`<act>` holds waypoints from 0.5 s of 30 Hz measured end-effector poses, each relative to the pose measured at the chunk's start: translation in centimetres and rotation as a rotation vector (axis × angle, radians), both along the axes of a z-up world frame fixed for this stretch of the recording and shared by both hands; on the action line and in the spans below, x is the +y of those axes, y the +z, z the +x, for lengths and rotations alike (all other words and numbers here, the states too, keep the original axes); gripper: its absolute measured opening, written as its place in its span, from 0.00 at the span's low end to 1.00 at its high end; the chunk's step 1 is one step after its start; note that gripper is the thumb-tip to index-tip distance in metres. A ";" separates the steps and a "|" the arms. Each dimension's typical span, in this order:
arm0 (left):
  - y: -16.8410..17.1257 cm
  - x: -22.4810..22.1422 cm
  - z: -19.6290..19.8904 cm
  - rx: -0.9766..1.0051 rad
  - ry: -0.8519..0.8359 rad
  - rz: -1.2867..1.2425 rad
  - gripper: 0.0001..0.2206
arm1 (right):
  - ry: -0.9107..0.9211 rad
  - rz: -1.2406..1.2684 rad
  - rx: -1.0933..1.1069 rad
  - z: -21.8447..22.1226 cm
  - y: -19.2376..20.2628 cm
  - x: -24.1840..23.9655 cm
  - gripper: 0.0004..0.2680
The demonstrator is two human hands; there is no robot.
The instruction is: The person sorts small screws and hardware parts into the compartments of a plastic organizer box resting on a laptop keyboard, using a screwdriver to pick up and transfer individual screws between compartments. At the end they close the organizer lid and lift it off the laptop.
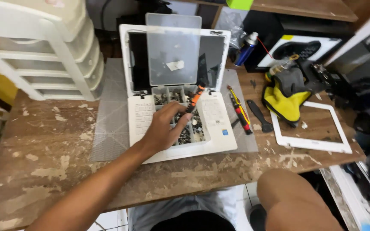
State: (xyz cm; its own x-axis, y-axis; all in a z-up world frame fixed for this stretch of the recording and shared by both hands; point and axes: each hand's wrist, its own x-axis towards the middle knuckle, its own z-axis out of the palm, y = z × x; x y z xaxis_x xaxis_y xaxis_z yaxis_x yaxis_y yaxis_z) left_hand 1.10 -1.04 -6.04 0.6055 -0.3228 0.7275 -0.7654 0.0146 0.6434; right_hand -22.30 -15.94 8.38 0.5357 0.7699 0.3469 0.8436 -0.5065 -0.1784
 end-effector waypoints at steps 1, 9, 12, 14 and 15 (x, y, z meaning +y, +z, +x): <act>-0.2 -0.2 0.0 0.005 -0.017 -0.002 0.05 | -0.042 0.023 -0.002 1.0 0.2 -0.4 0.07; 0.1 0.4 0.4 0.004 0.038 -0.004 0.08 | -0.181 0.259 -0.014 12.8 1.3 -0.5 0.07; 0.1 1.4 0.7 -0.030 0.053 0.051 0.07 | -0.234 0.341 -0.095 17.5 2.2 -0.5 0.08; 0.9 2.8 1.6 -0.029 0.037 0.076 0.06 | -0.243 0.402 -0.118 19.3 1.7 0.2 0.09; 1.2 3.4 2.0 -0.015 0.001 0.096 0.06 | -0.249 0.430 -0.127 20.2 1.3 0.7 0.09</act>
